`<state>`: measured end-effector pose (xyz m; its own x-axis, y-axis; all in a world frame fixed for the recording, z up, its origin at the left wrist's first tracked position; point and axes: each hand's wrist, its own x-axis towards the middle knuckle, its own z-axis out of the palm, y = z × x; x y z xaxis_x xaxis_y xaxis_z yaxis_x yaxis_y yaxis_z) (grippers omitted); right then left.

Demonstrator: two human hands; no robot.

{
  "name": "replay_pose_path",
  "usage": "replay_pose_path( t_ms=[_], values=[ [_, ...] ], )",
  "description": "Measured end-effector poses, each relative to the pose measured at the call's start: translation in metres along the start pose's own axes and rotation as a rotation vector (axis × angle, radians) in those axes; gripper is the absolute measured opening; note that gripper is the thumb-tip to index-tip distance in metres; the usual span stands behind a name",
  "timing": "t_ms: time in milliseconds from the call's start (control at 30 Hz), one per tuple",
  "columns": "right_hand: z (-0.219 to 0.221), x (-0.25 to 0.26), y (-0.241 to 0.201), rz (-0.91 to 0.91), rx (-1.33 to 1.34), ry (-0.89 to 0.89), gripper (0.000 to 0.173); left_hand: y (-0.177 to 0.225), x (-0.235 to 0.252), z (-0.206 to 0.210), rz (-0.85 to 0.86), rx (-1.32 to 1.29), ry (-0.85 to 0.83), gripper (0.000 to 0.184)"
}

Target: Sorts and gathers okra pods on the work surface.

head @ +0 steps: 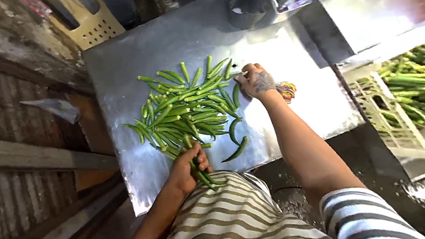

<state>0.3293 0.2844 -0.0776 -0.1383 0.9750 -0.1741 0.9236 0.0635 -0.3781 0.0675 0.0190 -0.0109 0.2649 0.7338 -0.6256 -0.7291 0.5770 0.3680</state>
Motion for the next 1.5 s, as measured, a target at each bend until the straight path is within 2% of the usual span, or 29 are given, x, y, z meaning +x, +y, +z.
replay_pose_path(
  t_ms=[133, 233, 333, 500, 600, 733, 867, 1000, 1100, 1300, 1500],
  values=[
    [0.005, 0.005, -0.008, 0.048, 0.030, 0.049, 0.043, -0.002, 0.004, 0.010, -0.038, 0.079, -0.077, 0.010],
    [0.004, 0.006, -0.020, -0.192, 0.009, 0.126, 0.033, 0.001, 0.009, 0.019, -0.042, 0.098, -0.092, 0.008],
    [0.012, 0.019, -0.020, -0.455, -0.077, 0.145, 0.038, 0.005, 0.013, 0.021, -0.043, 0.094, -0.160, 0.022],
    [0.000, 0.039, -0.015, -0.486, -0.087, 0.079, 0.017, 0.004, 0.018, 0.013, -0.067, 0.054, -0.297, 0.019],
    [-0.017, 0.041, -0.023, -0.560, -0.047, 0.012, 0.013, 0.008, 0.020, 0.010, -0.060, 0.084, -0.320, 0.031],
    [-0.029, 0.040, -0.071, -0.616, 0.085, -0.062, 0.022, 0.015, 0.026, 0.007, -0.057, 0.098, -0.358, 0.050],
    [-0.015, 0.052, -0.132, -0.753, 0.111, -0.151, 0.028, 0.023, 0.031, 0.004, -0.023, 0.115, -0.405, 0.046],
    [0.017, 0.075, -0.172, -0.916, -0.172, -0.234, 0.036, 0.032, 0.030, -0.003, 0.032, 0.103, -0.395, 0.043],
    [0.037, 0.086, -0.186, -1.019, -0.398, -0.239, 0.034, 0.036, 0.025, -0.013, 0.071, 0.116, -0.352, 0.043],
    [0.041, 0.100, -0.190, -1.090, -0.450, -0.219, 0.030, 0.037, 0.018, -0.035, 0.112, 0.067, -0.248, 0.040],
    [0.034, 0.102, -0.185, -1.015, -0.514, -0.269, 0.028, 0.034, 0.024, -0.037, 0.094, 0.062, -0.209, 0.039]
  ],
)
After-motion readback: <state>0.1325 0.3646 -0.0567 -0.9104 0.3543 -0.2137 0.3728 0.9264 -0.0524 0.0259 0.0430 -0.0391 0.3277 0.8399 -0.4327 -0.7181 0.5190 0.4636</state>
